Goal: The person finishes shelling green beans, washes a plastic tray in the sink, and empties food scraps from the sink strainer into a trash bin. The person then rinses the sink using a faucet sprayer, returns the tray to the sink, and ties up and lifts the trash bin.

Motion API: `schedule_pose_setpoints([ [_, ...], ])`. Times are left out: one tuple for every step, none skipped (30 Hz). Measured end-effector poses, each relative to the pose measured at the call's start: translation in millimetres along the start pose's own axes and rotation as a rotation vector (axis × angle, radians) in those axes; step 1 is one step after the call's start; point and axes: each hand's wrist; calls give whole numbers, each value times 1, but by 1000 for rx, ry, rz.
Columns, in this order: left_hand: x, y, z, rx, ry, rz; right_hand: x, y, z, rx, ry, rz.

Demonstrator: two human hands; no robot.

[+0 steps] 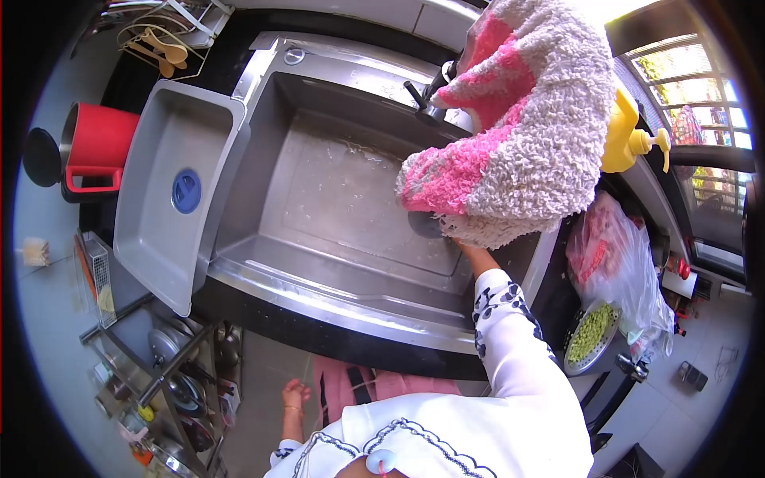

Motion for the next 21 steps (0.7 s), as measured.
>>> schedule_pose_setpoints([
  [-3,1,-1,7,1,-4,-6,1,-12,-37,16,2],
  [-6,3,-2,10,2,-6,-11,2,-24,-77,31,-1],
  [-10,2,-3,6,16,-2,-20,4,-46,-121,53,-3],
  [-13,3,-4,2,30,3,-30,5,-69,-174,76,-11],
  [-14,5,-3,6,33,1,-39,5,-86,-213,99,-16],
  [-14,8,-1,17,31,2,-43,4,-96,-251,114,-20],
  [-15,11,0,27,27,3,-35,4,-82,-253,114,-21],
  [-16,14,0,28,27,2,-27,4,-62,-160,17,6],
  [-16,16,1,21,34,-3,-17,2,-42,-65,-79,32],
  [-17,16,0,14,43,-8,-12,0,-29,-65,-80,31],
  [-18,16,0,15,45,-7,-7,-3,-18,23,-89,9],
  [-20,14,-1,14,32,-5,-7,-4,-15,109,-99,-13],
  [-22,14,-2,14,19,-2,-9,-3,-19,109,-99,-15],
  [-23,12,-4,14,20,-3,-9,-2,-24,59,-41,-11],
  [-25,12,-5,23,21,9,-12,0,-32,9,19,-8],
  [-26,12,-5,32,21,21,-15,1,-43,9,20,-9],
  [-27,12,-5,31,23,20,-18,2,-55,60,7,-55],
  [-26,14,-4,37,25,21,-21,3,-66,111,-7,-101],
  [-26,16,-6,43,26,21,-22,5,-70,140,8,-129],
  [-27,17,-7,44,28,21,-23,6,-74,140,8,-130],
  [-27,18,-7,22,16,16,-25,6,-79,103,-2,-139],
])
Point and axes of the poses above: each hand's wrist, its own y-axis away from the middle knuckle, its own z-axis out of the palm, x = y × z, and after that the axes turned 4 degrees about z, right-handed
